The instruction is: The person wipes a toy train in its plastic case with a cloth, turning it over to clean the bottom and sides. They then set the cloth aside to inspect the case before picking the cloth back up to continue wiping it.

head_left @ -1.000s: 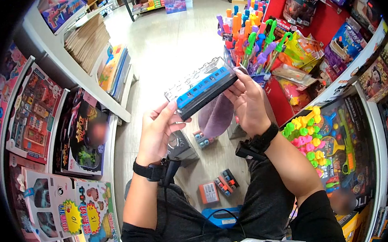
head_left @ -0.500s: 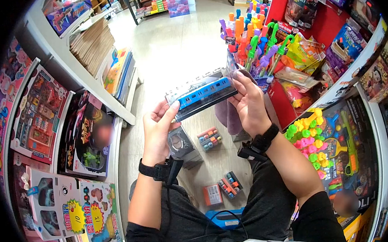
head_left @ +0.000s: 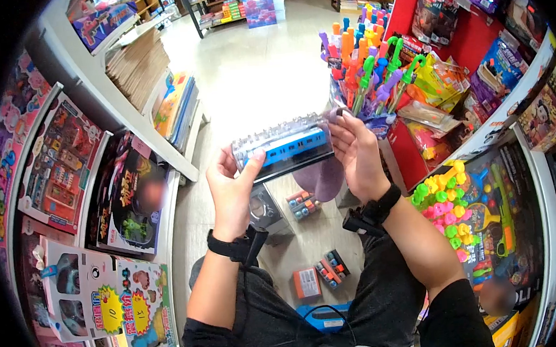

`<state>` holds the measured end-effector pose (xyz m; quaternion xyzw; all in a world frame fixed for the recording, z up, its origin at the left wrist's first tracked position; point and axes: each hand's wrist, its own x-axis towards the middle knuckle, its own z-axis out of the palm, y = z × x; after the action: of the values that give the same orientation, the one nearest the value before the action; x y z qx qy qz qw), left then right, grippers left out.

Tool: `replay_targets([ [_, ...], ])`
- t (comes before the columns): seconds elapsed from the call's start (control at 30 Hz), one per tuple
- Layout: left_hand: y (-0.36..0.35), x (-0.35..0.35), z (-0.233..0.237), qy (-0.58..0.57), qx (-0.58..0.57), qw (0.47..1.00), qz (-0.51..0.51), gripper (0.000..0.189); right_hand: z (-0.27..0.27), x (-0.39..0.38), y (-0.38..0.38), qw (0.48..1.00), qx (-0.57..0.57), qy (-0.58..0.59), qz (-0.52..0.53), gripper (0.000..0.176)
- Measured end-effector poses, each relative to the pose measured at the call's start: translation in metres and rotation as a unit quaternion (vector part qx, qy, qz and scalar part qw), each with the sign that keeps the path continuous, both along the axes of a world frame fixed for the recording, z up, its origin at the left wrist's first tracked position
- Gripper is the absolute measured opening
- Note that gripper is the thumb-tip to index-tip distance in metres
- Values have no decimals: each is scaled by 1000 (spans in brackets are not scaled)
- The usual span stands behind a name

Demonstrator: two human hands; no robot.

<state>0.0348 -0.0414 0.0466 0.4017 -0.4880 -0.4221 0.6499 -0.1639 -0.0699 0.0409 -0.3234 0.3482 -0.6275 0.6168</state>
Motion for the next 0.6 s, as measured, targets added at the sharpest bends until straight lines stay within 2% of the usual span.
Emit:
replay_targets([
  [0.17,2,-4,0,-2,-21,998,64,24,4,7,4,999,-26,30,-10,29],
  [0.23,0,-4,-3,-36,-40,993,109,25,7,10,4,997,-18,49,-55,19],
  [0.37,3,-9,2,-77,-67,985,138,29,-5,3,-3,994,-27,93,-46,9],
  [0.47,5,-11,0,-102,-96,983,120,29,-13,-1,-7,990,-38,133,-21,10],
  [0.5,6,-12,2,-90,-93,986,103,31,-7,2,-4,995,-16,93,-26,10],
  [0.6,9,-9,-1,-147,-63,979,127,35,1,-5,0,993,19,119,-9,12],
])
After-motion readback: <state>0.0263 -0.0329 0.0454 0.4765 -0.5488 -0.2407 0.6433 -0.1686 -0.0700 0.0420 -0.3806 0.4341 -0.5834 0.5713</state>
